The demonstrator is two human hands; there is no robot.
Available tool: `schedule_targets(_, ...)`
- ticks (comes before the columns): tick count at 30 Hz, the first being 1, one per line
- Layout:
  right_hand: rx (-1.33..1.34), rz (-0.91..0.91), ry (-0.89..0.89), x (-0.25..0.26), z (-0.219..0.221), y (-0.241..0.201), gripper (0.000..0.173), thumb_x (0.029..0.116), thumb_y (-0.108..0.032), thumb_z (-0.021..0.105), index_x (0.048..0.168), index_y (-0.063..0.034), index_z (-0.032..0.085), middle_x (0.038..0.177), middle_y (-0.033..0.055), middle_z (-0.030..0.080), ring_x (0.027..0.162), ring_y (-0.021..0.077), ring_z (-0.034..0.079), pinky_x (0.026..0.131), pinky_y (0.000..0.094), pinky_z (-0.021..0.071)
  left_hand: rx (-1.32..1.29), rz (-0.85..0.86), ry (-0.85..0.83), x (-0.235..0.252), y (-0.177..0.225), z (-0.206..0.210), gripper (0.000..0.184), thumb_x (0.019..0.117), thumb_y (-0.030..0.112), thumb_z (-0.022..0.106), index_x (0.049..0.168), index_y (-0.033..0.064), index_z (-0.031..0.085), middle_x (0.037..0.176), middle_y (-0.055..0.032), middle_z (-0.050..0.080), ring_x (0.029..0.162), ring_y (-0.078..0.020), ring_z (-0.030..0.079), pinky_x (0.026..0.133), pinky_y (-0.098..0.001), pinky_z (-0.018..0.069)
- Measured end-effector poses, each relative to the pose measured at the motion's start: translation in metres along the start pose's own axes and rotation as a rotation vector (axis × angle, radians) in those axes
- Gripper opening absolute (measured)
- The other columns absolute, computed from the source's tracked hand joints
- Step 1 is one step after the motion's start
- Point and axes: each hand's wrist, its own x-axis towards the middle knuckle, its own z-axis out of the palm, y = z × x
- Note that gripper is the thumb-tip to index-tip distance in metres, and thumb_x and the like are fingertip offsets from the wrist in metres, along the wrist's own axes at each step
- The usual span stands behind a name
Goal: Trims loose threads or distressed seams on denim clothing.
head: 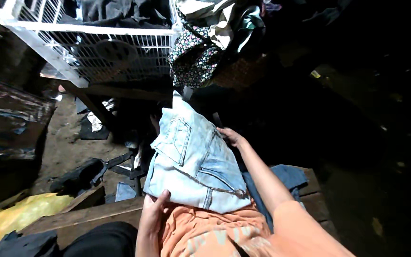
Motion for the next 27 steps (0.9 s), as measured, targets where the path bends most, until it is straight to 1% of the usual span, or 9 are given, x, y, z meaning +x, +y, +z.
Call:
schedule_targets(4,-0.125,0.012,0.048,0.008,0.009,0.008,0.044,0.1085,-0.03,0.048,0.137,0.0026,0.054,0.118,0.0148,0.066,0.1,0.0141,0.063,0.091,0.0323,0.0519,-0.045,0.103,0.04,0.007,0.018,0.006,0.043,0.0914,-0.003,0.059,0.131,-0.0005,0.044,0.097,-0.0013,0.072,0.084,-0.0076,0.073,0.078,-0.0275,0.063)
schedule_targets(6,-0.062,0.034,0.078,0.014,0.017,0.011,0.042,0.1098,-0.034,0.043,0.133,-0.0032,0.058,0.11,0.0096,0.067,0.091,0.0109,0.063,0.081,0.0299,0.0522,-0.002,0.136,0.034,0.015,0.021,0.004,0.044,0.0938,-0.004,0.056,0.136,-0.0013,0.043,0.101,-0.0011,0.071,0.086,-0.0067,0.071,0.079,-0.0261,0.062)
schedule_targets(10,0.158,0.026,0.027,-0.016,0.03,-0.003,0.032,0.112,-0.019,0.031,0.124,-0.0035,0.056,0.095,0.0008,0.068,0.081,0.0005,0.064,0.075,0.0193,0.055,0.185,0.223,-0.044,0.046,0.046,-0.013,0.052,0.0903,-0.002,0.06,0.139,-0.0041,0.044,0.108,-0.0018,0.068,0.091,-0.0054,0.069,0.081,-0.0257,0.0599)
schedule_targets(14,0.097,0.159,0.181,-0.037,0.034,-0.023,0.038,0.1109,-0.02,0.04,0.142,0.0004,0.05,0.131,0.0169,0.062,0.107,0.0161,0.061,0.094,0.0288,0.0474,0.038,0.157,0.062,0.077,0.058,-0.008,0.043,0.1004,0.002,0.05,0.142,-0.0012,0.037,0.107,-0.0053,0.065,0.089,-0.0074,0.069,0.079,-0.0264,0.06)
schedule_targets(16,0.111,0.096,0.188,-0.027,0.034,-0.019,0.038,0.1104,-0.02,0.042,0.141,-0.0003,0.051,0.128,0.0161,0.063,0.102,0.0151,0.063,0.088,0.027,0.0506,-0.101,0.021,0.12,0.063,0.04,0.011,0.037,0.1101,0.02,0.038,0.144,0.0044,0.039,0.106,-0.0059,0.067,0.089,-0.0107,0.069,0.077,-0.0312,0.0601)
schedule_targets(18,0.23,0.055,0.195,-0.029,0.038,-0.029,0.037,0.1098,-0.014,0.042,0.141,0.0019,0.051,0.127,0.0138,0.063,0.102,0.0108,0.062,0.089,0.0231,0.0493,-0.153,-0.124,0.075,0.03,0.019,0.029,0.034,0.1111,0.029,0.034,0.132,0.0057,0.047,0.095,-0.0032,0.07,0.083,-0.0106,0.07,0.074,-0.0317,0.061)
schedule_targets(21,0.344,0.135,0.325,-0.02,0.041,-0.037,0.019,0.1079,-0.011,0.044,0.115,-0.0019,0.059,0.084,0.0026,0.063,0.064,0.0034,0.055,0.062,0.0164,0.0485,-0.082,-0.109,-0.092,-0.005,0.009,0.039,0.043,0.0888,0.009,0.058,0.128,0.0013,0.042,0.09,-0.0005,0.072,0.078,-0.0074,0.072,0.072,-0.0263,0.0622)
schedule_targets(24,0.414,0.046,0.435,0.009,0.019,0.002,0.014,0.1042,-0.007,0.051,0.091,-0.0056,0.057,0.063,-0.0038,0.049,0.047,0.0018,0.039,0.046,0.0166,0.0377,-0.003,-0.068,-0.173,-0.01,0.014,0.04,0.053,0.079,-0.007,0.072,0.126,-0.0037,0.049,0.095,-0.0062,0.074,0.083,-0.0133,0.074,0.079,-0.0311,0.0637)
schedule_targets(27,0.38,-0.158,0.528,-0.022,-0.015,0.014,0.008,0.097,-0.002,0.057,0.103,-0.0024,0.062,0.073,-0.001,0.06,0.054,0.0029,0.049,0.049,0.0202,0.0438,0.111,-0.033,-0.169,-0.002,0.027,0.023,0.046,0.0797,-0.012,0.069,0.122,-0.0033,0.053,0.093,-0.0049,0.074,0.083,-0.0122,0.073,0.079,-0.0301,0.063)
